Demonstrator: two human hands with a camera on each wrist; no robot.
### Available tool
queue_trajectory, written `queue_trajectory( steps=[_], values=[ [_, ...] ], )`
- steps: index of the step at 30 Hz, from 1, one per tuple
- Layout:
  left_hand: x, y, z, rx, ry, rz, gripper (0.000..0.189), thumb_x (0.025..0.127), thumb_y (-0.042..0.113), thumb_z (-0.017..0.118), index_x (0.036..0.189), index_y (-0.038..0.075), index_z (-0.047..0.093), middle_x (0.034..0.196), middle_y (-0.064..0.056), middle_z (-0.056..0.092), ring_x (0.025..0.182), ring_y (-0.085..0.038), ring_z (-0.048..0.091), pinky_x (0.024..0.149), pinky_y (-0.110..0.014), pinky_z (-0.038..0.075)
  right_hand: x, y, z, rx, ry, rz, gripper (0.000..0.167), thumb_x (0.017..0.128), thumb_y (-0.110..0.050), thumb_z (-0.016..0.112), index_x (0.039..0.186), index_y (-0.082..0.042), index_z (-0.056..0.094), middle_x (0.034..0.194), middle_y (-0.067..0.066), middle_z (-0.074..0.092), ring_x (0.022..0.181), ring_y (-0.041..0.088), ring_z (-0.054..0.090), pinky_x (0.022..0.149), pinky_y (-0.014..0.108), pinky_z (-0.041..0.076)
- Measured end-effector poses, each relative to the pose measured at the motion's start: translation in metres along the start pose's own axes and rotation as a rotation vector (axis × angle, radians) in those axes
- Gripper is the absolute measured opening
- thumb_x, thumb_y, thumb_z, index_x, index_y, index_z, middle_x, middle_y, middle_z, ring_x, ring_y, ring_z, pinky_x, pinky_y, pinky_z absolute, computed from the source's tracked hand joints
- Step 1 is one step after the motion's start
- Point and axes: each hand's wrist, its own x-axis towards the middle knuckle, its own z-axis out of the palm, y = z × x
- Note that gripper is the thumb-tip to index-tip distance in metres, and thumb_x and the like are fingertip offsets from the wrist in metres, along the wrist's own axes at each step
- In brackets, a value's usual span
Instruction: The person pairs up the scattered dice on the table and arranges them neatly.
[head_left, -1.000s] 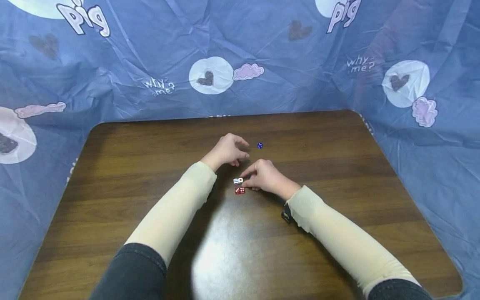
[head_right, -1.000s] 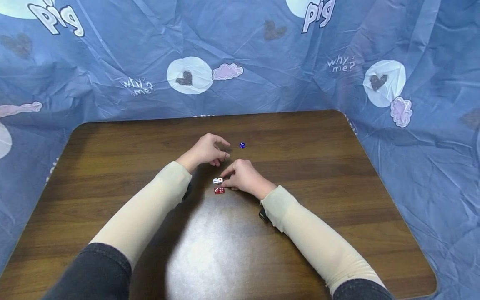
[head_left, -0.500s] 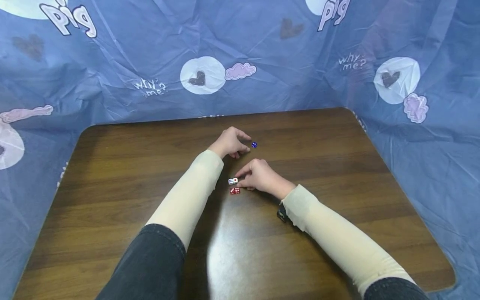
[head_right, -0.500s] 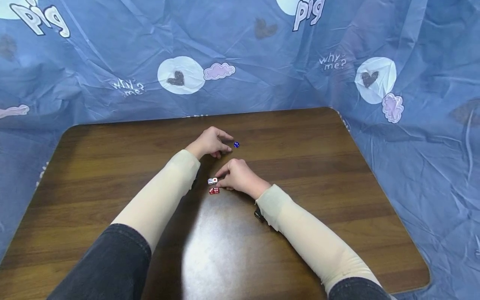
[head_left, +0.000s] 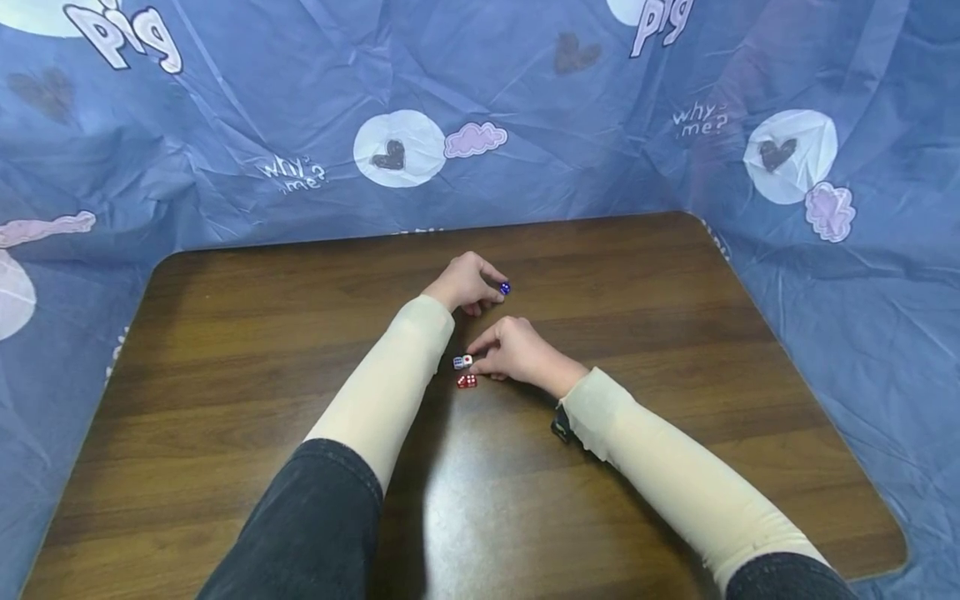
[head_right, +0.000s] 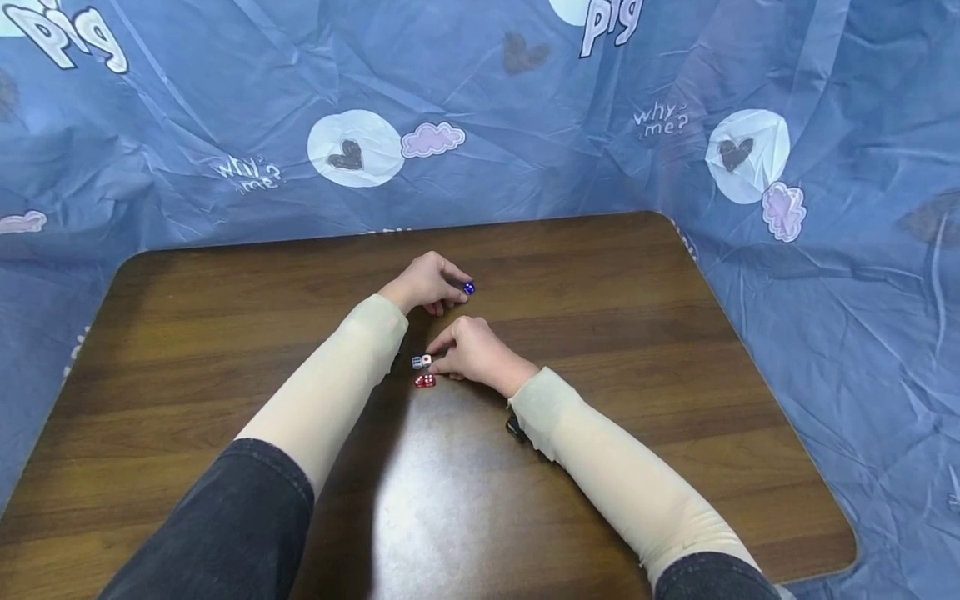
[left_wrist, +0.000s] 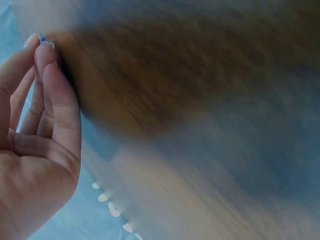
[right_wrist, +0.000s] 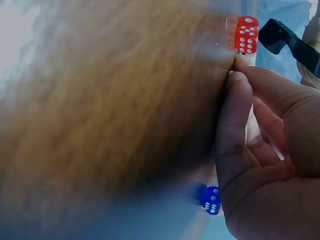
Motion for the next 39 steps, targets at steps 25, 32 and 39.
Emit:
queue_trajectory(
  steps=[25,32,39],
  values=[
    [-0.009,0.0,-0.004,0.032,0.034,0.002,0.015,0.092,0.013,0.079,0.106,0.008,0.08,0.07,-0.011,0.072,0.055,-0.022,0.068,0.054,-0.033,0.06,0.0,-0.001,0.001,0.029,-0.002,0.012,0.018,0.084,-0.013,0.087,0.1,-0.009,0.081,0.059,-0.002,0.068,0.05,0.012,0.063,0.046,0.023,0.05],
    [-0.018,-0.002,-0.011,-0.019,0.025,0.015,0.015,0.092,0.012,0.079,0.106,0.007,0.079,0.068,-0.014,0.071,0.052,-0.022,0.068,0.051,-0.034,0.06,0.001,-0.002,0.0,0.01,-0.004,0.014,0.019,0.084,-0.013,0.087,0.101,-0.009,0.081,0.057,-0.002,0.066,0.049,0.011,0.062,0.045,0.022,0.047],
    [-0.03,-0.002,-0.016,-0.044,0.034,0.016,0.015,0.093,0.009,0.076,0.108,0.006,0.077,0.066,-0.015,0.069,0.05,-0.021,0.067,0.049,-0.034,0.059,0.001,-0.002,0.001,0.008,-0.001,0.012,0.019,0.083,-0.013,0.087,0.101,-0.009,0.081,0.056,-0.002,0.066,0.048,0.011,0.061,0.044,0.021,0.047]
  ],
)
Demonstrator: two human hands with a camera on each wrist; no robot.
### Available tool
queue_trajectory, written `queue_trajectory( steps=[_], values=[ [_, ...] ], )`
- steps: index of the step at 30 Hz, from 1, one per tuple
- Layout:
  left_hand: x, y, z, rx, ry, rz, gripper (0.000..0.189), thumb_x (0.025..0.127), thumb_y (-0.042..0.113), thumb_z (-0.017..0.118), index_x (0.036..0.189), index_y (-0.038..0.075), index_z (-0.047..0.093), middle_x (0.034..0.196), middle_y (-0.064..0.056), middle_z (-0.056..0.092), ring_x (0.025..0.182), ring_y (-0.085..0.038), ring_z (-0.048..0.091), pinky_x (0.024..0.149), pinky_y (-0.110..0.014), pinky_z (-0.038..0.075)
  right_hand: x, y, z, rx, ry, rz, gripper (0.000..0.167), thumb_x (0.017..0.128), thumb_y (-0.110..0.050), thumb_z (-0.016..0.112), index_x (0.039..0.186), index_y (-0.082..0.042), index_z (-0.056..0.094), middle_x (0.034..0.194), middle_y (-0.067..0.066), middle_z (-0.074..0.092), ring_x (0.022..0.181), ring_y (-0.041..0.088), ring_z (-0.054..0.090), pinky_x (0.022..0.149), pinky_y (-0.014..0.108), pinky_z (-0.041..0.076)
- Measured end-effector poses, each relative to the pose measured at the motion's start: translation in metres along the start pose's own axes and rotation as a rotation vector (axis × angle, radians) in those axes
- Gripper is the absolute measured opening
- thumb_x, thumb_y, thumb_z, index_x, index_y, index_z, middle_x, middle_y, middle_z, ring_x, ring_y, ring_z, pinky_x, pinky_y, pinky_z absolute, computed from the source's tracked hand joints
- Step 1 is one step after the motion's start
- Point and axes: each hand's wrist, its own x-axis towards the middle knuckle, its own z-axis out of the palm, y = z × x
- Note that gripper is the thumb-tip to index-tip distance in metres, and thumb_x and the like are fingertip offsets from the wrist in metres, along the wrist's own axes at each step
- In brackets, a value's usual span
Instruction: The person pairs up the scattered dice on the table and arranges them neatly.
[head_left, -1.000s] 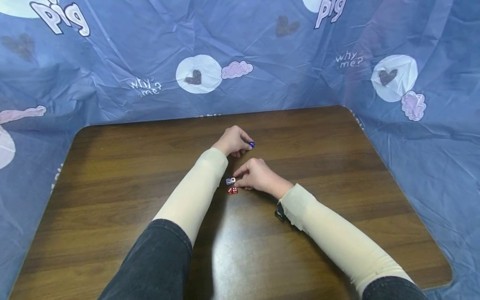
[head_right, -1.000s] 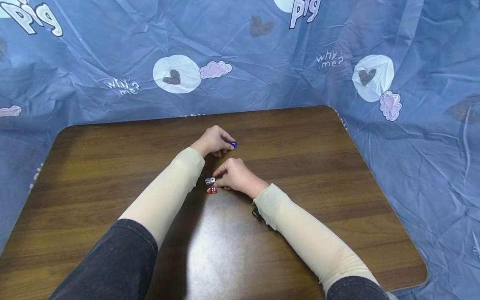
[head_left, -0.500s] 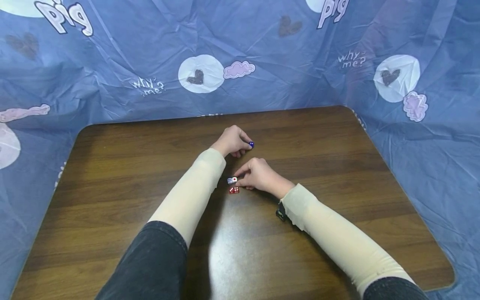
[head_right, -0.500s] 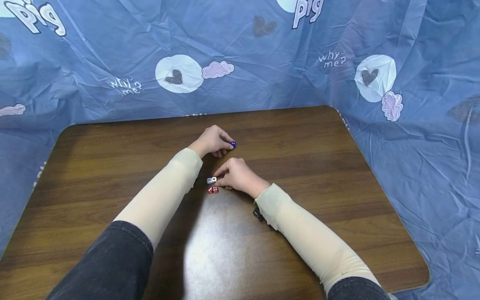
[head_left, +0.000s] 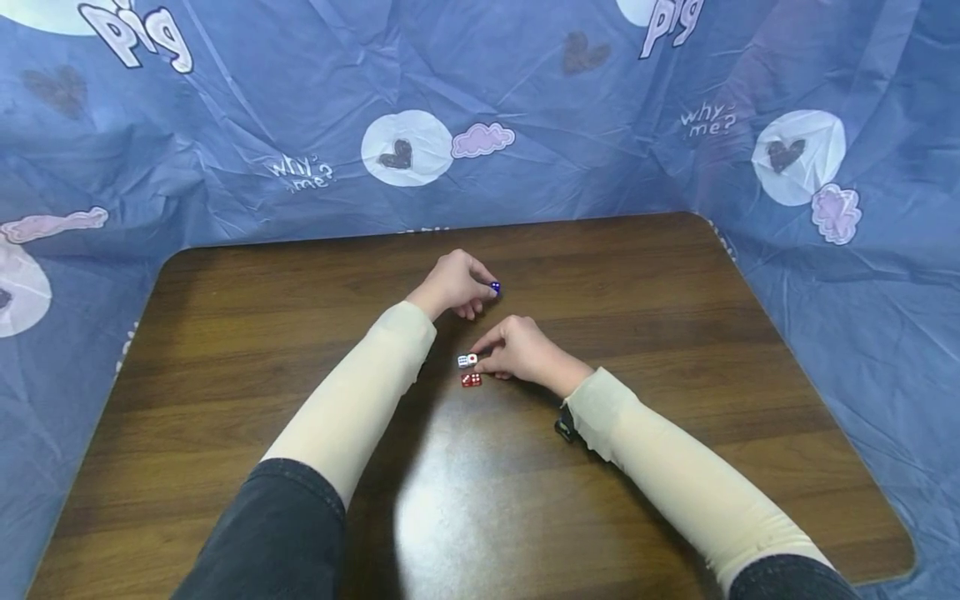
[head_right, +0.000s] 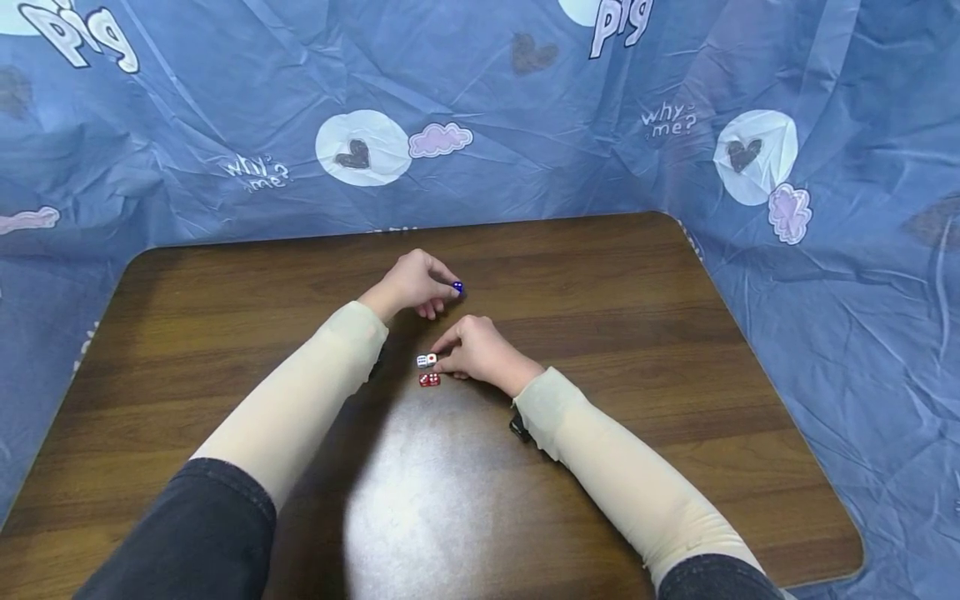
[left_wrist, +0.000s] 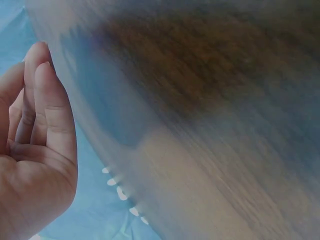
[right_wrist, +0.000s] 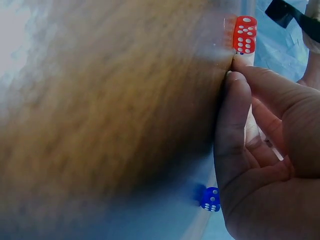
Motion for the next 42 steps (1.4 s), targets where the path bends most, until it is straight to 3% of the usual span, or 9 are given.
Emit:
queue_trajectory(
  steps=[6,13,31,42],
  values=[
    [-0.015,0.0,-0.006,-0.032,0.02,0.03,0.016,0.094,0.007,0.076,0.109,0.003,0.076,0.065,-0.015,0.069,0.051,-0.023,0.067,0.05,-0.036,0.06,0.0,-0.001,0.0,0.0,-0.007,0.014,0.02,0.084,-0.012,0.087,0.102,-0.009,0.081,0.057,-0.002,0.066,0.049,0.012,0.062,0.044,0.022,0.047],
    [-0.032,-0.003,-0.01,-0.076,0.046,0.01,0.016,0.094,0.007,0.076,0.109,0.003,0.076,0.066,-0.017,0.069,0.05,-0.024,0.067,0.055,-0.042,0.062,0.0,0.0,0.001,0.018,-0.023,0.034,0.02,0.084,-0.012,0.086,0.103,-0.009,0.08,0.06,-0.001,0.068,0.051,0.015,0.064,0.045,0.024,0.05],
    [-0.074,-0.016,-0.012,-0.087,0.056,0.028,0.018,0.095,0.01,0.075,0.11,0.001,0.075,0.065,-0.019,0.068,0.051,-0.028,0.069,0.054,-0.045,0.061,0.0,-0.003,0.003,0.042,-0.008,0.051,0.019,0.083,-0.011,0.087,0.101,-0.009,0.081,0.062,-0.001,0.069,0.05,0.014,0.063,0.046,0.026,0.053],
    [-0.091,-0.025,-0.008,-0.097,0.094,-0.026,0.02,0.094,0.01,0.075,0.112,0.0,0.074,0.06,-0.015,0.067,0.049,-0.026,0.068,0.049,-0.04,0.06,-0.001,-0.005,0.003,0.051,0.006,0.049,0.02,0.083,-0.01,0.087,0.101,-0.008,0.081,0.061,0.001,0.069,0.049,0.015,0.062,0.044,0.025,0.052]
  ],
)
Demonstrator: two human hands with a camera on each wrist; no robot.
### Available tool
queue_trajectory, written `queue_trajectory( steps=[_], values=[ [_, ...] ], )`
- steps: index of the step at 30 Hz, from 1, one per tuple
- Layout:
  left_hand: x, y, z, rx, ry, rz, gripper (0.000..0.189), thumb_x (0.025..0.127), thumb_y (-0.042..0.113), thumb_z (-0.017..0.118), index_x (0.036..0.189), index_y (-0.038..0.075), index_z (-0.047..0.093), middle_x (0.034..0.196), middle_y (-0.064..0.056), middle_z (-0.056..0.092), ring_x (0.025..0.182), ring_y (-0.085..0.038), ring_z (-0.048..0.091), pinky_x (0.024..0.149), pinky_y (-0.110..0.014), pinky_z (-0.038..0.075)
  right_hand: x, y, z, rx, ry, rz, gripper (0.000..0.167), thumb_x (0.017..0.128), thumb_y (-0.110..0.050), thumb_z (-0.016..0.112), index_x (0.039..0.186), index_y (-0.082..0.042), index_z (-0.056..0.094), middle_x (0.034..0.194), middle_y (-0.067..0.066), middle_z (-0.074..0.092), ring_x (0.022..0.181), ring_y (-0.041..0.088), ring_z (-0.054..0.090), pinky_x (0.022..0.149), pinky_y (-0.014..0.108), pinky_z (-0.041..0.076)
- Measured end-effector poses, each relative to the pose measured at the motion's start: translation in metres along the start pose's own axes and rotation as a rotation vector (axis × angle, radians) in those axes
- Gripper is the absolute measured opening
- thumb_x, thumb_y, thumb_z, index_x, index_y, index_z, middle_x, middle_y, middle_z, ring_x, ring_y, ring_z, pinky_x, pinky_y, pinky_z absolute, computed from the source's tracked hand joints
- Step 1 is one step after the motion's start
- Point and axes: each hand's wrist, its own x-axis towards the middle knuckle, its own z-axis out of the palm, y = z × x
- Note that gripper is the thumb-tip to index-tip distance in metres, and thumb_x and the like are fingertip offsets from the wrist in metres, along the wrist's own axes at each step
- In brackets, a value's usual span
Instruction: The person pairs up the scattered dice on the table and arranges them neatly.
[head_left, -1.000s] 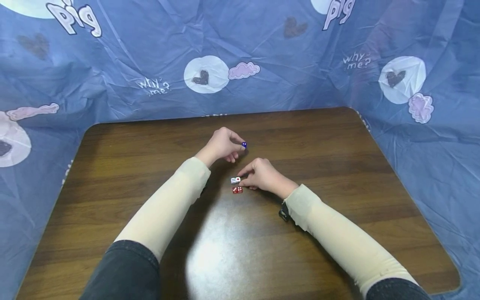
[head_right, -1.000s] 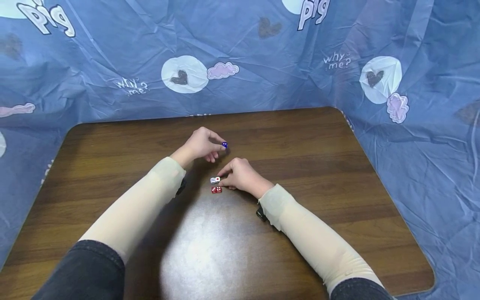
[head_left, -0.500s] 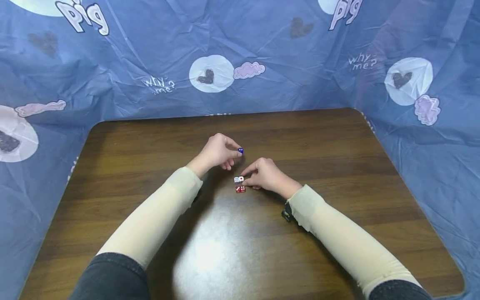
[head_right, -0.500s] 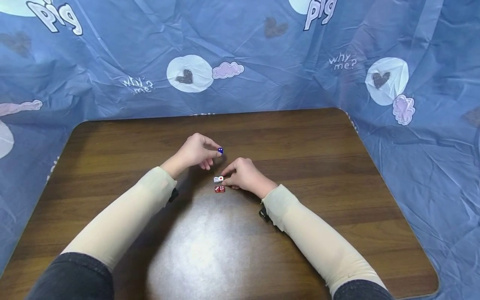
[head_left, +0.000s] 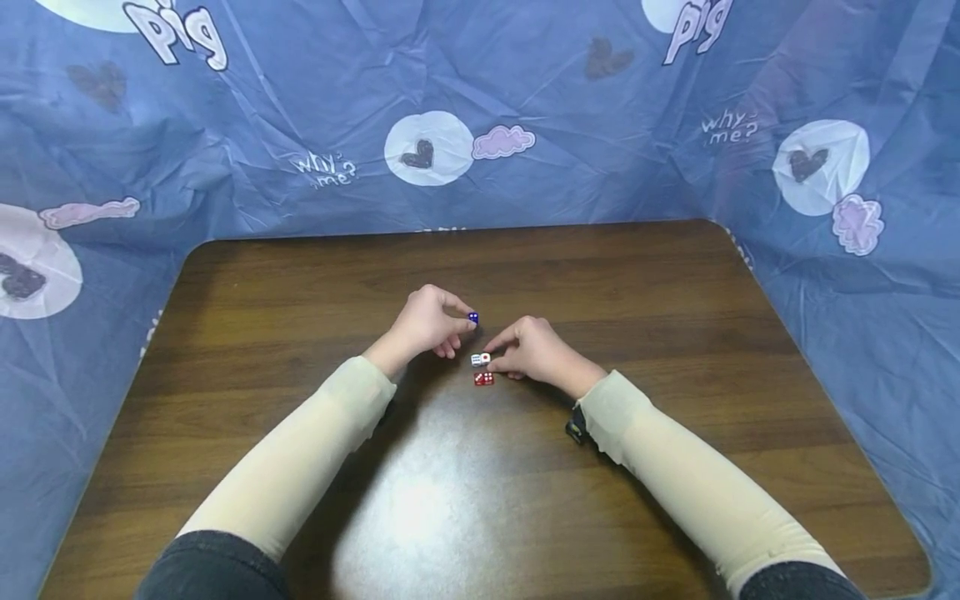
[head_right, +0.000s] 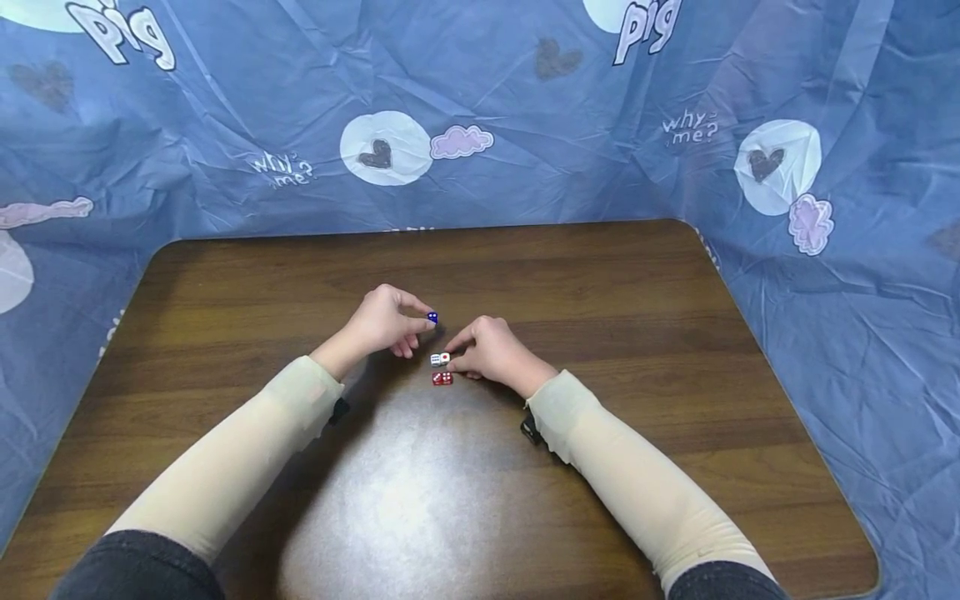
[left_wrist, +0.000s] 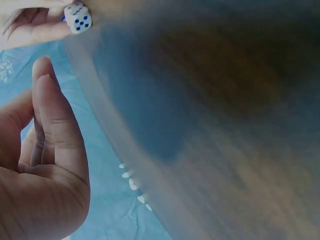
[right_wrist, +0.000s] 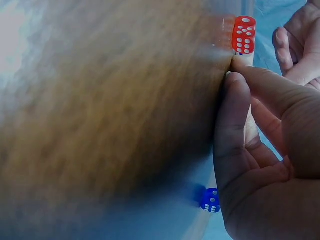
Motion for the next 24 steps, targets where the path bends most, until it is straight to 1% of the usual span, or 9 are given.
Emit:
queue_trajectory(
  steps=[9,15,19,24],
  values=[
    [-0.007,-0.005,0.006,0.017,0.004,-0.033,0.02,0.094,0.011,0.076,0.11,0.001,0.075,0.059,-0.015,0.066,0.047,-0.026,0.067,0.047,-0.038,0.06,0.0,0.0,0.0,-0.003,0.003,-0.002,0.02,0.083,-0.011,0.087,0.101,-0.008,0.081,0.061,0.001,0.069,0.049,0.016,0.063,0.045,0.026,0.054],
    [-0.01,-0.008,0.013,0.027,0.013,-0.05,0.018,0.094,0.008,0.076,0.11,0.0,0.076,0.059,-0.015,0.066,0.048,-0.027,0.067,0.047,-0.037,0.059,0.0,0.001,0.001,-0.008,0.005,0.003,0.02,0.082,-0.011,0.088,0.101,-0.01,0.081,0.061,0.0,0.069,0.049,0.015,0.062,0.044,0.026,0.053],
    [-0.01,-0.012,0.018,0.057,0.021,-0.057,0.015,0.093,0.007,0.076,0.107,0.001,0.076,0.058,-0.014,0.066,0.047,-0.025,0.067,0.044,-0.035,0.058,0.001,0.0,0.002,-0.018,-0.001,0.006,0.019,0.083,-0.013,0.088,0.1,-0.011,0.082,0.061,0.0,0.069,0.049,0.015,0.061,0.043,0.024,0.05],
    [-0.01,-0.015,0.023,0.114,0.029,-0.04,0.013,0.092,0.008,0.077,0.103,0.002,0.077,0.055,-0.012,0.065,0.044,-0.023,0.065,0.041,-0.033,0.056,0.0,0.0,0.001,-0.024,-0.004,-0.002,0.018,0.083,-0.014,0.087,0.1,-0.011,0.082,0.061,0.0,0.069,0.048,0.014,0.06,0.043,0.024,0.049]
  ],
)
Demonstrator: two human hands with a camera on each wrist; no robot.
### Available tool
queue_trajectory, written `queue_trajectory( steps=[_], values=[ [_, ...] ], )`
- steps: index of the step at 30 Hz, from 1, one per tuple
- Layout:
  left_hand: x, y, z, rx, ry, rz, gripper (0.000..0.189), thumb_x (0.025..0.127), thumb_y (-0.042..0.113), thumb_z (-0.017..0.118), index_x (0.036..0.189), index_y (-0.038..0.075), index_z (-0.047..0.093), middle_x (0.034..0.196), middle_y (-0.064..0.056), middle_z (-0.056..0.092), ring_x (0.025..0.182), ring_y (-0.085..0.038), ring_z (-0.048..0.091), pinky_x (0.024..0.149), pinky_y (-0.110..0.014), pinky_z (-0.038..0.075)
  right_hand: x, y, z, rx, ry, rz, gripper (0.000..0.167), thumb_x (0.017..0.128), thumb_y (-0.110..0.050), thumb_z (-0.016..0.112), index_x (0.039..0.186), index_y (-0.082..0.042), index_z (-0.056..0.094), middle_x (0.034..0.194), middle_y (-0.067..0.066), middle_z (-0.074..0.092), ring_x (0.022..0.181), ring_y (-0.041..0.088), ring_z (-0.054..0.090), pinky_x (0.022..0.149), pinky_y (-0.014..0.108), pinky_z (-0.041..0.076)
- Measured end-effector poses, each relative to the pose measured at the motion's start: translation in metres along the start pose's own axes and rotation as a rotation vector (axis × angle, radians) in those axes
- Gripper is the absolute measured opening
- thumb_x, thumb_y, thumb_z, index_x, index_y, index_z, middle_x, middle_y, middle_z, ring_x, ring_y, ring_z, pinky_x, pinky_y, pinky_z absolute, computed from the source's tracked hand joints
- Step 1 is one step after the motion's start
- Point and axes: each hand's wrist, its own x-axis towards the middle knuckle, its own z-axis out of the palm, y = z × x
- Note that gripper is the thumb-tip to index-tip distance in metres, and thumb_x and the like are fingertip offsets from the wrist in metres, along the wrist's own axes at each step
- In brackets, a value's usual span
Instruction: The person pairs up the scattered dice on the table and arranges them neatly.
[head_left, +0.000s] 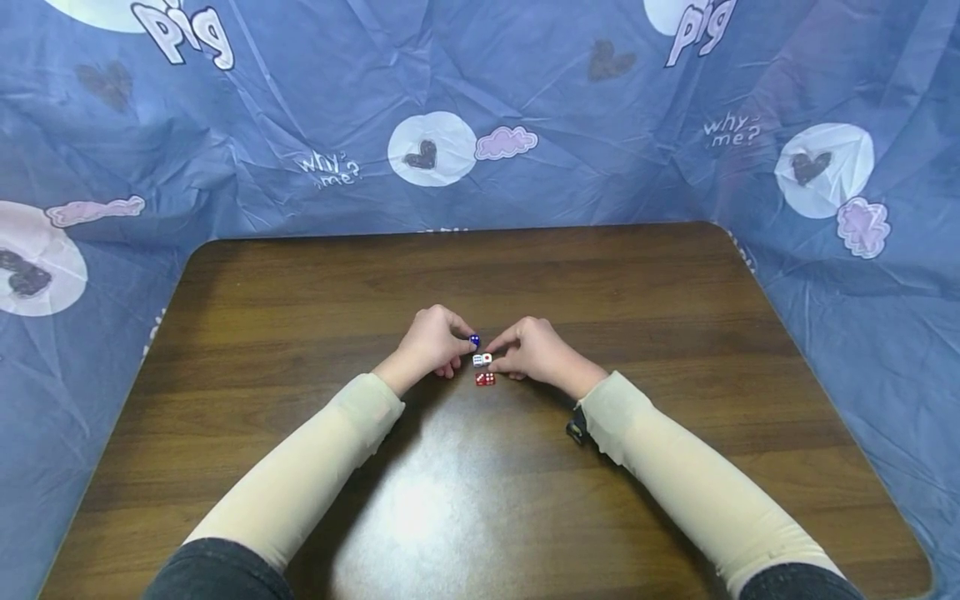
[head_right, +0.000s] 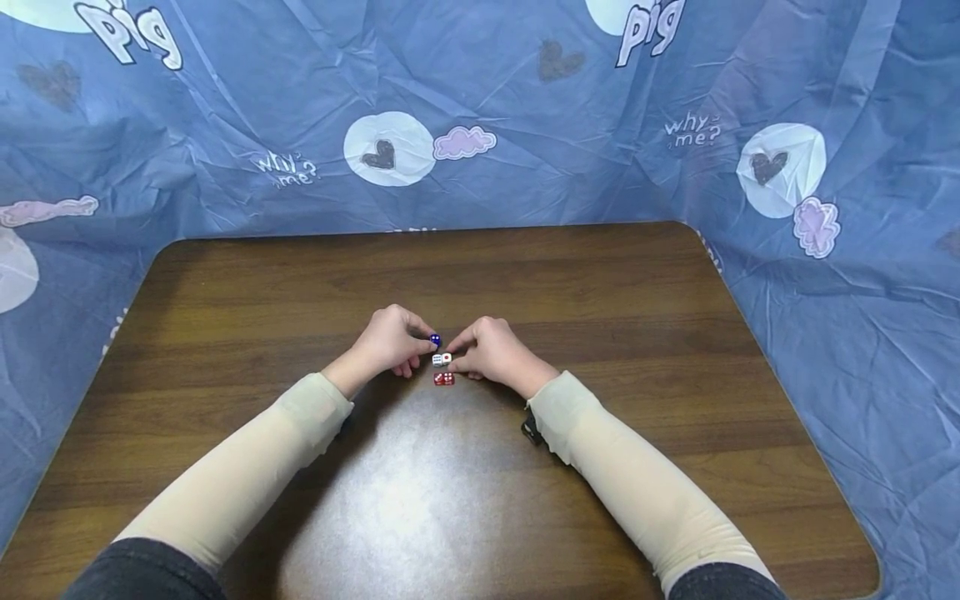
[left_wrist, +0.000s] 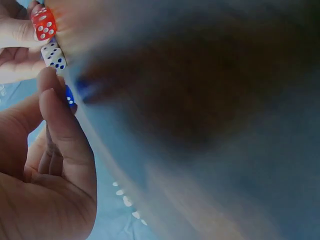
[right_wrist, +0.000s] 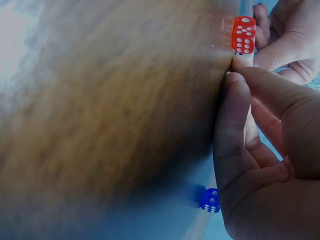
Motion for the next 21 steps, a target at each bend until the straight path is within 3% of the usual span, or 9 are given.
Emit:
queue_trajectory(
  steps=[21],
  values=[
    [0.0003,0.0016,0.0032,0.109,0.011,-0.024,0.009,0.09,0.011,0.08,0.097,0.006,0.079,0.054,-0.009,0.065,0.043,-0.021,0.064,0.04,-0.031,0.056,-0.0016,-0.0009,-0.0005,-0.002,0.005,-0.015,0.018,0.083,-0.012,0.087,0.1,-0.01,0.082,0.059,0.001,0.068,0.048,0.013,0.061,0.043,0.023,0.048]
  ],
)
